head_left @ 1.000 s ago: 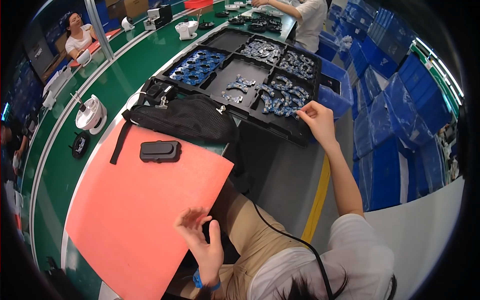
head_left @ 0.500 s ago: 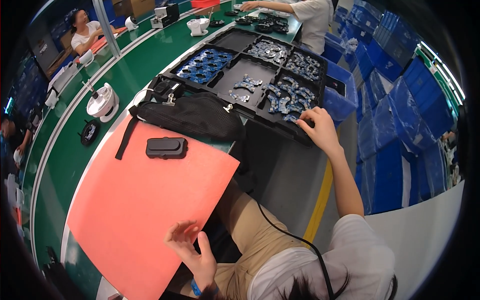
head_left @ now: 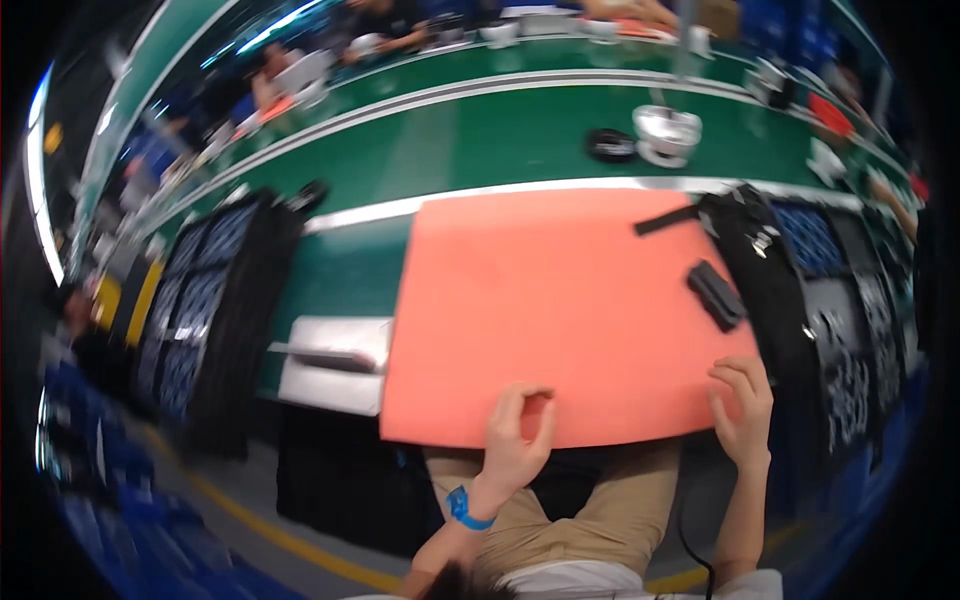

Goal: Assembling small electronic components onto LED circuit board panels on an industrial assembly line.

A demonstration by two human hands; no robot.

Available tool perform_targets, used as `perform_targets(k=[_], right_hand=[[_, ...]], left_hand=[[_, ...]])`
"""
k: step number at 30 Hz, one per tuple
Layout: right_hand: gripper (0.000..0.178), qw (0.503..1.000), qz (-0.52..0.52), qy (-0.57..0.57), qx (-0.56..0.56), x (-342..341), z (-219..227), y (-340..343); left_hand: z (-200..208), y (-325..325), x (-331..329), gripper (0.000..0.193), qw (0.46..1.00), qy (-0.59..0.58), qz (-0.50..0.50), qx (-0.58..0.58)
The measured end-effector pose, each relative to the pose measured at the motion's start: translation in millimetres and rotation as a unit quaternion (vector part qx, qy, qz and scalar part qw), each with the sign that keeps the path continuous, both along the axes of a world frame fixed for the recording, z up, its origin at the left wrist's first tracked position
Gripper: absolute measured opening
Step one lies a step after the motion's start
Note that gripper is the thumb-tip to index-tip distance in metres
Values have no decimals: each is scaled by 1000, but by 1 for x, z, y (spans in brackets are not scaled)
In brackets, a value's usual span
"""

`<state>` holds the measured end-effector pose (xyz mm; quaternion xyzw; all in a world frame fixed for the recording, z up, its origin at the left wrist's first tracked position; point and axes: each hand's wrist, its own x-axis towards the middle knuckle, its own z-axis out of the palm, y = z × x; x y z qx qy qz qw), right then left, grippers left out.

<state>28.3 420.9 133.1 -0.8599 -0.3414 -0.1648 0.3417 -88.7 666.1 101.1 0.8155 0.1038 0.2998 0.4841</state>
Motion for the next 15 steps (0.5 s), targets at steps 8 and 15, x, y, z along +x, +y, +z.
perform_targets(k=[8, 15], right_hand=[[30, 983, 153, 47, -88, -2, -16, 94], [29, 979, 159, 109, -70, 1, -21, 86]], left_hand=[[-18, 62, -70, 11, 978, -9, 206, -10], [14, 158, -132, 3, 899, -55, 411, 139]])
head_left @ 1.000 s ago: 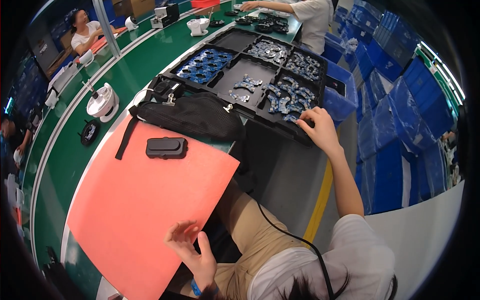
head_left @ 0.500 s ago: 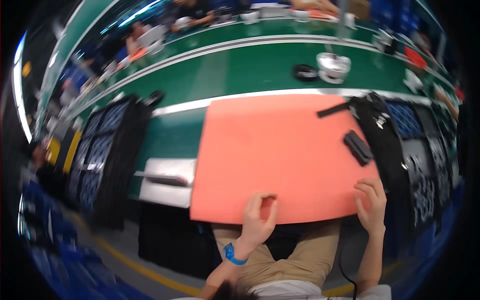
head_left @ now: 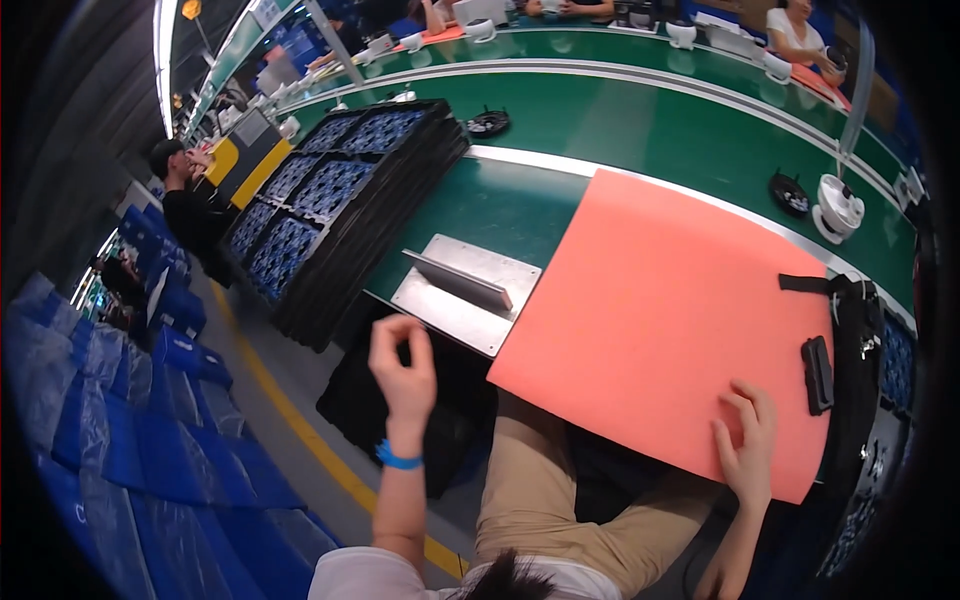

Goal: Assembling small electronic components onto LED circuit board panels on an industrial assembly line.

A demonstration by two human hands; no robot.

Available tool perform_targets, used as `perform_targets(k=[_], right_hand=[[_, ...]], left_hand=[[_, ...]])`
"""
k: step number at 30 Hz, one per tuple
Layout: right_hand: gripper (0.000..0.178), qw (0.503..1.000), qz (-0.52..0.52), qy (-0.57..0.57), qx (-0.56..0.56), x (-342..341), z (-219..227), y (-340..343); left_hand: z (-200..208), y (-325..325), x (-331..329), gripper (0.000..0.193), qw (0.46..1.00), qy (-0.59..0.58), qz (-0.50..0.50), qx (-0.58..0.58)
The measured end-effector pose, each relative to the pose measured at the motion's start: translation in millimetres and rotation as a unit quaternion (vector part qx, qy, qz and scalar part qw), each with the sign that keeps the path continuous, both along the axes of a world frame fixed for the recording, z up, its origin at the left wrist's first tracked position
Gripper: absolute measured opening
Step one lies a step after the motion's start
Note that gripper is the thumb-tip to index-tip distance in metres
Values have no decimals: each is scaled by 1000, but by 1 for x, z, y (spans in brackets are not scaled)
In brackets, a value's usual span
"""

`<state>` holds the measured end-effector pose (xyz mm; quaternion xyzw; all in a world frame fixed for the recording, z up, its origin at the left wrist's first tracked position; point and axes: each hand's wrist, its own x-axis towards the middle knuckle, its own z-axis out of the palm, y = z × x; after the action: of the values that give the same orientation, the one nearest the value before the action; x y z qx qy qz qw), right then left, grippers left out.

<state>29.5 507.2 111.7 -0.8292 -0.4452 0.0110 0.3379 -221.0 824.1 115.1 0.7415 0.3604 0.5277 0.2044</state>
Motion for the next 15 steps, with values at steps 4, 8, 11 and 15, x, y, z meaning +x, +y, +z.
perform_targets(k=[4, 8, 11, 15], right_hand=[[29, 1000, 2, -2, 7, -4, -1, 4], [29, 1000, 3, -11, 6, -5, -2, 5], [29, 1000, -4, -24, 5, -4, 0, 4], [28, 999, -9, -38, -1, -3, 0, 4]], left_hand=[[48, 74, -60, 10, 973, 71, 176, 134], [66, 143, -100, 23, 882, 332, 305, 139], [67, 176, -105, 34, 849, 436, 298, 7], [69, 192, -104, 43, 874, 426, 225, -68]])
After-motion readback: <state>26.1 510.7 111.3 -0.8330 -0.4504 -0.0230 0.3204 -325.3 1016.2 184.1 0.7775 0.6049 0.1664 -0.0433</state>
